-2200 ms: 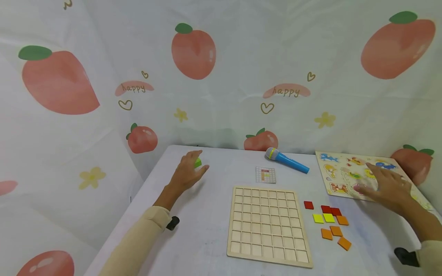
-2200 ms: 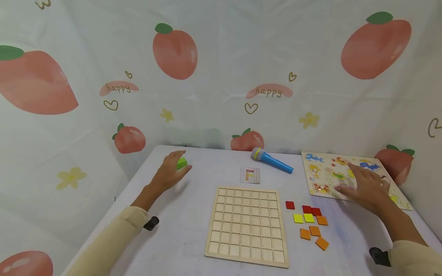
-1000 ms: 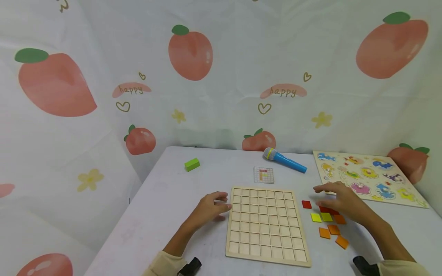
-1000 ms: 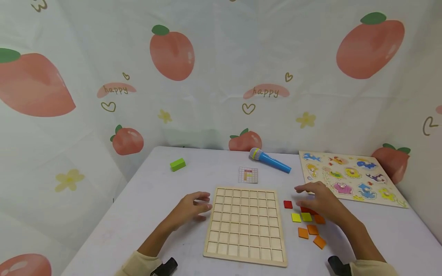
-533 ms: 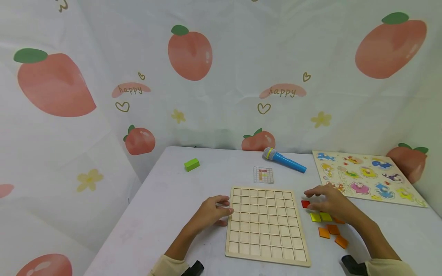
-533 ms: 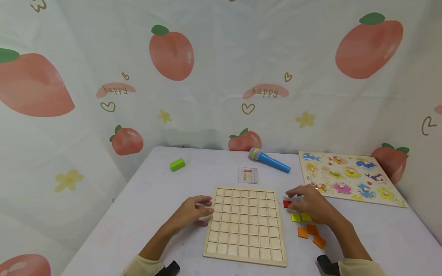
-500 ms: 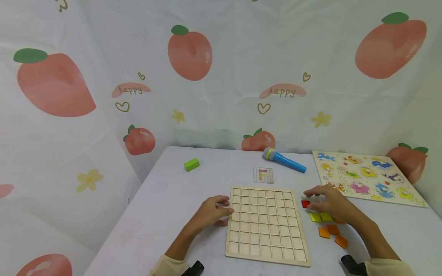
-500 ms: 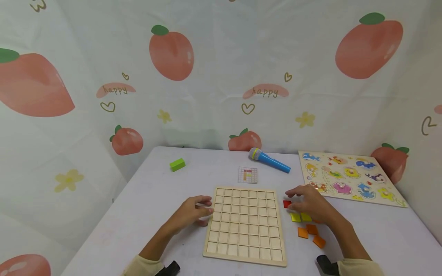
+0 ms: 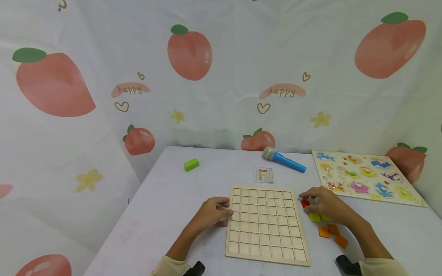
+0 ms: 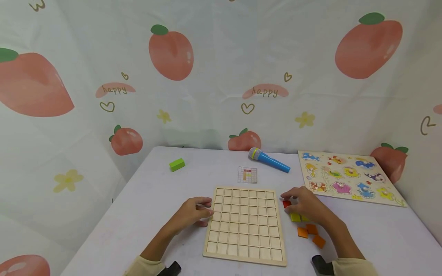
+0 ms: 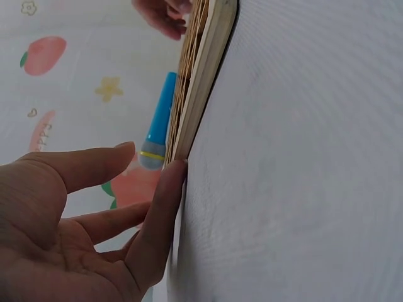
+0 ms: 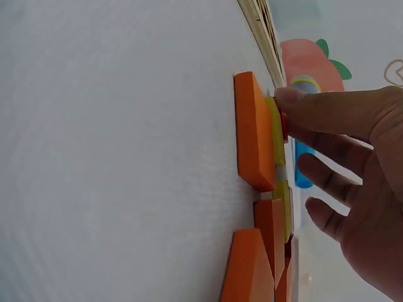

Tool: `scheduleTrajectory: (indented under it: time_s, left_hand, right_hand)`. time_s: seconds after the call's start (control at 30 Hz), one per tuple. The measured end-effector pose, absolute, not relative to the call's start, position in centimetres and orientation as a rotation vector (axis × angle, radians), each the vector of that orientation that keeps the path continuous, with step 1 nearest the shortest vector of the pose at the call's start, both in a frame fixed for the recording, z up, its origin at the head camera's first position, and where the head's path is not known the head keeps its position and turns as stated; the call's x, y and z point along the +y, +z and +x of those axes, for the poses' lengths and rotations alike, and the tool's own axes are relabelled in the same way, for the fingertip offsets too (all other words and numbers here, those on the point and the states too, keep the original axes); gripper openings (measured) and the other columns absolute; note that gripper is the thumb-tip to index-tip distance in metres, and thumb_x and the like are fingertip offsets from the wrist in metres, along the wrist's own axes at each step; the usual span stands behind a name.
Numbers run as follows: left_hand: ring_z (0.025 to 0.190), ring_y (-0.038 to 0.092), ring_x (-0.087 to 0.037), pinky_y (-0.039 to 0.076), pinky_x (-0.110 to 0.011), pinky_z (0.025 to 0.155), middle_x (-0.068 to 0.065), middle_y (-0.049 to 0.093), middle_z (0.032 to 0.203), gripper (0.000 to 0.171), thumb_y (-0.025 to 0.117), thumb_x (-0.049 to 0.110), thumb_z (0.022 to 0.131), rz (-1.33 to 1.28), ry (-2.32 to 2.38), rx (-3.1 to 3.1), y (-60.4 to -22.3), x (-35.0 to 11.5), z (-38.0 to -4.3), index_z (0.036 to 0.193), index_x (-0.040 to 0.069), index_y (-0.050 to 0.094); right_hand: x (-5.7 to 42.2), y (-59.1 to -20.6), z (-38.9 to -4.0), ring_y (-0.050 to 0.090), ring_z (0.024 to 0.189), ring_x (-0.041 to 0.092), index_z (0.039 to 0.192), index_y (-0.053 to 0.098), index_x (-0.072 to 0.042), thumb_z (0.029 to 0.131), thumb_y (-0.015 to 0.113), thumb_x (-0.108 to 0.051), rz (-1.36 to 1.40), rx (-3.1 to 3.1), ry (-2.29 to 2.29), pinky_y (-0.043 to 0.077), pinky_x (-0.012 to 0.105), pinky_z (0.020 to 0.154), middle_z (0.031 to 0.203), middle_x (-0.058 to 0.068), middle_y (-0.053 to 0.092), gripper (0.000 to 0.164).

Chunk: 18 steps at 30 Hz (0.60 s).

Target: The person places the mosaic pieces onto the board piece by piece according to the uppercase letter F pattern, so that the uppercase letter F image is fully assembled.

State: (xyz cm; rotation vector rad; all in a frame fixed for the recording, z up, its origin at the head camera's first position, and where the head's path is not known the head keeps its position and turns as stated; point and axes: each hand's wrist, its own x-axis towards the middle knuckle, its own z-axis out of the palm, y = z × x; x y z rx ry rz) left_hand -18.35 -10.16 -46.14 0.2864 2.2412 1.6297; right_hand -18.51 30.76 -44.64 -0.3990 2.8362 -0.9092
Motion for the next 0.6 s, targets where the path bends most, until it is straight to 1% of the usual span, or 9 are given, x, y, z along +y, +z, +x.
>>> scheduleTrajectory:
  time_s: [0.27, 0.43, 0.6]
  left_hand:
    - [0.103, 0.071, -0.020, 0.068, -0.032, 0.073, -0.017, 0.065, 0.132, 0.059, 0.077, 0.013, 0.094, 0.304, 1.605, 2.269, -46.30, -10.12, -18.46, 0.145, -0.009, 0.057]
    - [0.100, 0.071, -0.020, 0.068, -0.033, 0.073, -0.016, 0.065, 0.129, 0.058, 0.077, 0.012, 0.093, 0.308, 1.603, 2.280, -46.52, -10.12, -18.42, 0.144, -0.008, 0.058]
    - [0.100, 0.069, -0.020, 0.068, -0.033, 0.072, -0.016, 0.065, 0.127, 0.057, 0.077, 0.008, 0.090, 0.306, 1.622, 2.273, -46.43, -10.14, -18.30, 0.142, -0.007, 0.060]
  right_hand:
    - [30.52, -44.35, -18.58, 0.060, 0.104, 0.025, 0.119, 0.079, -0.006, 0.088, 0.085, -0.017, -0.384, 2.842, -0.860, 0.059, 0.050, 0.089, 0.115, 0.006, 0.075, 0.034]
    - [30.69, -44.36, -18.66, 0.060, 0.102, 0.024, 0.117, 0.080, -0.004, 0.088, 0.085, -0.016, -0.369, 2.843, -0.838, 0.060, 0.048, 0.089, 0.112, 0.005, 0.075, 0.031]
    - [30.92, -44.41, -18.70, 0.061, 0.101, 0.024, 0.115, 0.080, -0.003, 0.089, 0.084, -0.017, -0.376, 2.844, -0.811, 0.060, 0.047, 0.088, 0.109, 0.004, 0.075, 0.029]
